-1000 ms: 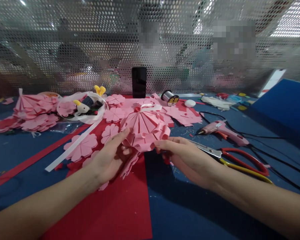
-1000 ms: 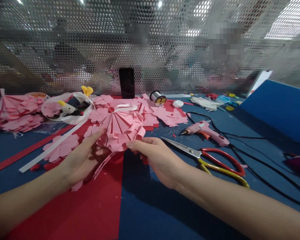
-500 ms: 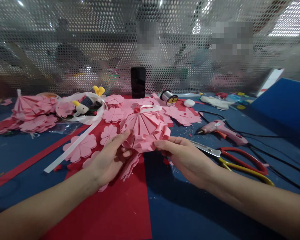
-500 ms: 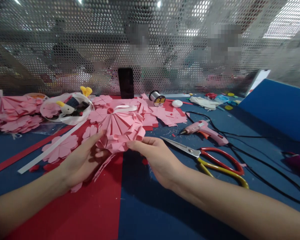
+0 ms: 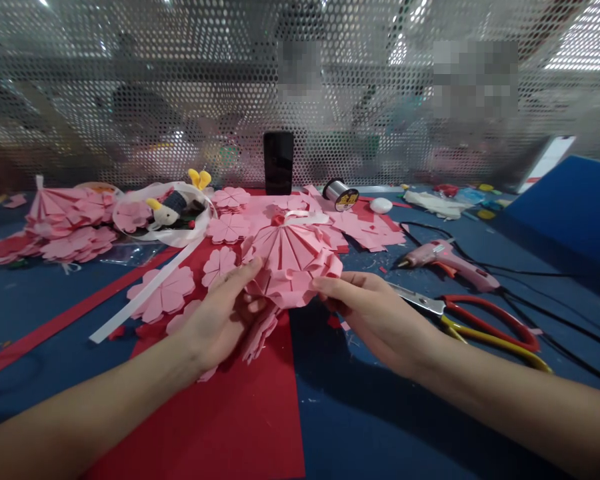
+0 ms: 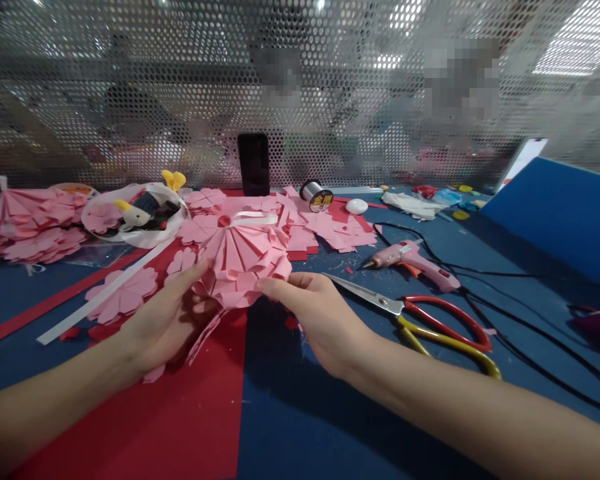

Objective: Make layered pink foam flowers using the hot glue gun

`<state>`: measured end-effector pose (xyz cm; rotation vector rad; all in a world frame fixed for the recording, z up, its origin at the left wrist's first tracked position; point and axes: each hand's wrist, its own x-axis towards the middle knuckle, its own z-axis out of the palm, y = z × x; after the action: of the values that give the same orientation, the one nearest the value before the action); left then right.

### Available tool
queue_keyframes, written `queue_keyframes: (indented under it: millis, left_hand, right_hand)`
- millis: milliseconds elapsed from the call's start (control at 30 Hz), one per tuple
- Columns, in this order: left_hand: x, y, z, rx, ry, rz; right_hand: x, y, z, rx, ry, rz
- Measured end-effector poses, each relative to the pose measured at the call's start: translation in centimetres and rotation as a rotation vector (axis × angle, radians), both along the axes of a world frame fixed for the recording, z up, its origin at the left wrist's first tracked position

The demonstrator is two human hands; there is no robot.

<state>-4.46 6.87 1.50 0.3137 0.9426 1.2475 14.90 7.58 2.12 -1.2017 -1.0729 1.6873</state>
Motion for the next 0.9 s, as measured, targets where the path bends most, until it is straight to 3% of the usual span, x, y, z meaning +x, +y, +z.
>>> queue_keyframes:
  millis: [533, 733, 900]
  left_hand:
    - [-0.28, 0.05, 0.53, 0.005, 0.002, -0.004]
    - [-0.18, -0.05, 0.22, 0.039, 0.045, -0.023]
    - [-0.18, -0.12, -0.01, 0.087, 0.059, -0.056]
  right_hand:
    - [0.10, 0.12, 0.43, 0.030, 0.052, -0.008]
    - [0.05, 0.20, 0.04, 0.019, -0.064, 0.002]
    - [-0.25, 0.05, -0.17, 0.030, -0.003, -0.008]
